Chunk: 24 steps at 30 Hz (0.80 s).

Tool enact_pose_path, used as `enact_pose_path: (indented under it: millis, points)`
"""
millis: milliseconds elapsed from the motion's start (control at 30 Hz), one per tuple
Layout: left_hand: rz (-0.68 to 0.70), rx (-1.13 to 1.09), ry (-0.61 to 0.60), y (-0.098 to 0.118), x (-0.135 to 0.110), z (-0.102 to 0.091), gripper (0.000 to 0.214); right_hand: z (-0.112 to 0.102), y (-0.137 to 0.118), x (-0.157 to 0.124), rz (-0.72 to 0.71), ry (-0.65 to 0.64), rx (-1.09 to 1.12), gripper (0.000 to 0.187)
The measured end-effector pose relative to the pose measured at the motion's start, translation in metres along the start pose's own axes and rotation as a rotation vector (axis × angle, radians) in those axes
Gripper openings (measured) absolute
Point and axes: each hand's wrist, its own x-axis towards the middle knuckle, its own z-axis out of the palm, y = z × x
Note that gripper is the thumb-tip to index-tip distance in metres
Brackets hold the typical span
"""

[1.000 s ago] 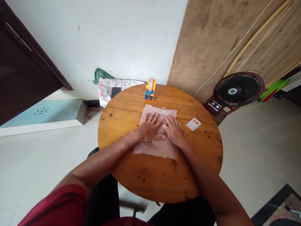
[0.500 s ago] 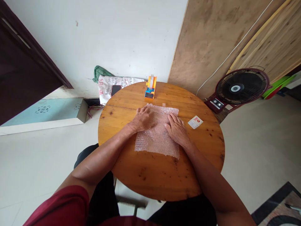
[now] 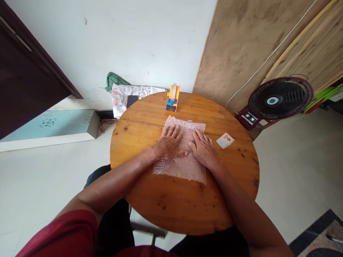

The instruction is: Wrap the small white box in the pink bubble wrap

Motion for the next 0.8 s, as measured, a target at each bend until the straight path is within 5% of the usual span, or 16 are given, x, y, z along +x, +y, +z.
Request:
enact_pose_path:
  millis: [267,500,800]
  points:
    - [-0.209,0.018,0.101,-0.013,0.006,-0.010,0.075,-0.001,0.001,-0.001,0.006,0.010,-0.002,0.055]
    - [0.083,-0.011,0.077,-0.001,0.005,0.001,0.075,-0.001,0.000,-0.002,0.021,0.018,-0.007,0.055]
    - [0.061,-0.028,0.008,-0.003,0.005,-0.002,0.088,-0.003,-0.001,-0.002,0.022,0.013,-0.012,0.054]
